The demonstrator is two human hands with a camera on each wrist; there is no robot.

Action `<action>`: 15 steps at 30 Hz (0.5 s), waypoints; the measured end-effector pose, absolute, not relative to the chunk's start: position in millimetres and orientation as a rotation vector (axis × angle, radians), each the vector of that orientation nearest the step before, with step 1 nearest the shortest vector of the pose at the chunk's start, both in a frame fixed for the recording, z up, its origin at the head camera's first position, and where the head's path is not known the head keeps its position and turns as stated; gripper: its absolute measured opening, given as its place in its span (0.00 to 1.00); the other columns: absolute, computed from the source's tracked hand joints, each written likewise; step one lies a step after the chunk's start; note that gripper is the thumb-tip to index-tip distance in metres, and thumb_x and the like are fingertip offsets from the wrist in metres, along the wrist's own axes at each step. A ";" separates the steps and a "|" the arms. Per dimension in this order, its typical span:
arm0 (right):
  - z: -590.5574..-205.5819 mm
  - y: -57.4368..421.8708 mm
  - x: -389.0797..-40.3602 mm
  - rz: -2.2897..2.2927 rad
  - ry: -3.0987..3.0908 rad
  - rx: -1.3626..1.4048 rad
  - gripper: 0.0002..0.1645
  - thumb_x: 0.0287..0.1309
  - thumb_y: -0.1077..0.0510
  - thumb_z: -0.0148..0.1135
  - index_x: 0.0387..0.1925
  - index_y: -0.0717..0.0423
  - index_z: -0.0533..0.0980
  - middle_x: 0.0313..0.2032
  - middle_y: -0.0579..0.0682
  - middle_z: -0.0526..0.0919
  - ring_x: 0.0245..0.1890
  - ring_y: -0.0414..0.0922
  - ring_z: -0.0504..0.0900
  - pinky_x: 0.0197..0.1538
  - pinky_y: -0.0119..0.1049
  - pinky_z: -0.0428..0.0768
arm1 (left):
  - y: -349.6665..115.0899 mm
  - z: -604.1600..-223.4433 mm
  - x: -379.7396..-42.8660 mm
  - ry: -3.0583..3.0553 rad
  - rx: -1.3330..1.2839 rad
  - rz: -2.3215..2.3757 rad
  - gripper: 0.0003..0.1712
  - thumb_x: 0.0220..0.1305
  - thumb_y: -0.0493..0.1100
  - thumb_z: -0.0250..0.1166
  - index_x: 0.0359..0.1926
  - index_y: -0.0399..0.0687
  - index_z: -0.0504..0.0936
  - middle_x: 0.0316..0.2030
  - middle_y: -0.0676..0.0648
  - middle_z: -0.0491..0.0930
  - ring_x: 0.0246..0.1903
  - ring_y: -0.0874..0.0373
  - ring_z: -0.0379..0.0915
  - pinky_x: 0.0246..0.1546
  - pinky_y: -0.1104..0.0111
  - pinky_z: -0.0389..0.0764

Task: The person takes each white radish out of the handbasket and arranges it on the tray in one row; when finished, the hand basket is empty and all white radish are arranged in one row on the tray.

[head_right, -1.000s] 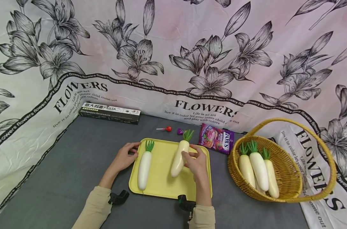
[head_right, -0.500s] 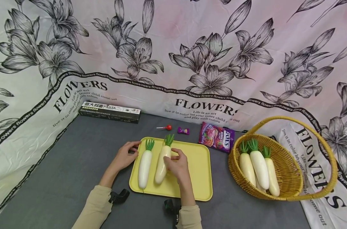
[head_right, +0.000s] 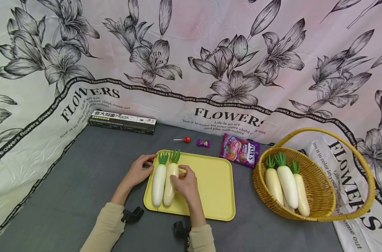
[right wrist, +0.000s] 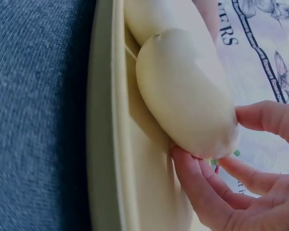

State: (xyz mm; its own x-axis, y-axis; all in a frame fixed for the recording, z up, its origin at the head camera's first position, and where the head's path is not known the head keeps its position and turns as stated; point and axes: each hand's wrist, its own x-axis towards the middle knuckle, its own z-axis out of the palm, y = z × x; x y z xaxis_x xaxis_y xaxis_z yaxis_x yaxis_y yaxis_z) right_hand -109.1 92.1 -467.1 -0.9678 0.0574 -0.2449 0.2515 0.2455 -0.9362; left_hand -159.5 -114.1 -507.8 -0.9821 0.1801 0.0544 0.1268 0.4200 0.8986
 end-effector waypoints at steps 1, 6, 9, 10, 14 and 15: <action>-467.2 91.5 -109.0 -1.808 2.351 0.295 0.32 0.54 0.60 0.68 0.60 0.65 0.72 0.36 0.59 0.76 0.29 0.46 0.75 0.25 0.34 0.79 | -113.9 -508.3 -159.8 2.606 0.286 1.642 0.28 0.59 0.31 0.59 0.63 0.40 0.77 0.48 0.41 0.76 0.42 0.50 0.76 0.44 0.59 0.81; -469.2 88.0 -109.2 -1.739 2.414 0.314 0.32 0.54 0.58 0.70 0.60 0.64 0.73 0.36 0.59 0.77 0.30 0.47 0.76 0.25 0.35 0.79 | -113.2 -509.7 -160.6 2.612 0.304 1.642 0.27 0.60 0.31 0.59 0.62 0.40 0.77 0.48 0.41 0.76 0.42 0.50 0.77 0.44 0.59 0.81; -470.1 85.5 -109.0 -1.678 2.464 0.326 0.32 0.54 0.56 0.71 0.59 0.63 0.74 0.37 0.59 0.78 0.31 0.47 0.77 0.26 0.36 0.79 | -113.0 -508.9 -160.6 2.608 0.292 1.635 0.27 0.60 0.31 0.59 0.62 0.40 0.77 0.48 0.41 0.76 0.42 0.50 0.77 0.44 0.59 0.81; -470.3 84.9 -108.9 -1.661 2.478 0.324 0.32 0.54 0.56 0.71 0.59 0.64 0.74 0.37 0.59 0.78 0.32 0.48 0.77 0.27 0.36 0.80 | -113.1 -508.8 -160.6 2.606 0.288 1.633 0.27 0.60 0.31 0.59 0.62 0.40 0.77 0.48 0.41 0.76 0.42 0.50 0.77 0.44 0.59 0.81; -469.6 83.0 -107.6 -1.644 2.501 0.290 0.33 0.53 0.55 0.72 0.58 0.66 0.74 0.37 0.59 0.79 0.33 0.48 0.79 0.27 0.37 0.81 | -113.2 -508.9 -161.0 2.616 0.284 1.629 0.27 0.59 0.31 0.59 0.62 0.40 0.77 0.48 0.41 0.76 0.42 0.50 0.77 0.44 0.58 0.81; -469.5 82.8 -107.3 -1.648 2.500 0.281 0.33 0.53 0.55 0.72 0.58 0.66 0.74 0.36 0.59 0.79 0.33 0.48 0.79 0.26 0.37 0.81 | -113.2 -508.9 -161.2 2.619 0.284 1.628 0.27 0.59 0.31 0.59 0.62 0.40 0.78 0.47 0.41 0.76 0.42 0.49 0.77 0.45 0.58 0.81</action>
